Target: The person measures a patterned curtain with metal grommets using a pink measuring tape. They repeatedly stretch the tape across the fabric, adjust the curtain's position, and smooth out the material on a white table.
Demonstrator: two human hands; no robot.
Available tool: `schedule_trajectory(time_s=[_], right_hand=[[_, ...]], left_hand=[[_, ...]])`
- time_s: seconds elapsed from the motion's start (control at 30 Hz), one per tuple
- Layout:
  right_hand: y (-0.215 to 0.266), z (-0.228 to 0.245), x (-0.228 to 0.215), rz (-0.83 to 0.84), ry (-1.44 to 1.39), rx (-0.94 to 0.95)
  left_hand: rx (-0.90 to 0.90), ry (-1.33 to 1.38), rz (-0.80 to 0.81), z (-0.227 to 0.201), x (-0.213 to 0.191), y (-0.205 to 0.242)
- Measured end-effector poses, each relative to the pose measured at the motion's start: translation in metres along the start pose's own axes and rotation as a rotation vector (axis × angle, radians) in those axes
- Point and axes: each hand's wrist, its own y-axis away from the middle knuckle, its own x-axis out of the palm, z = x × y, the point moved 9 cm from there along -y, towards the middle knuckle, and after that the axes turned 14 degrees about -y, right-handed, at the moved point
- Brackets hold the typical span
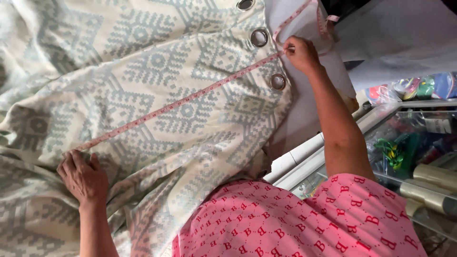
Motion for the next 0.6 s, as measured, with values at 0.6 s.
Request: schedule_trajectory(time_s=[0.6], right_hand=[[-0.011, 0.216, 0.230, 0.203, -0.887, -0.029]], left_hand=[[-0.129, 0.103, 0.020, 0.016, 0.063, 0.014]])
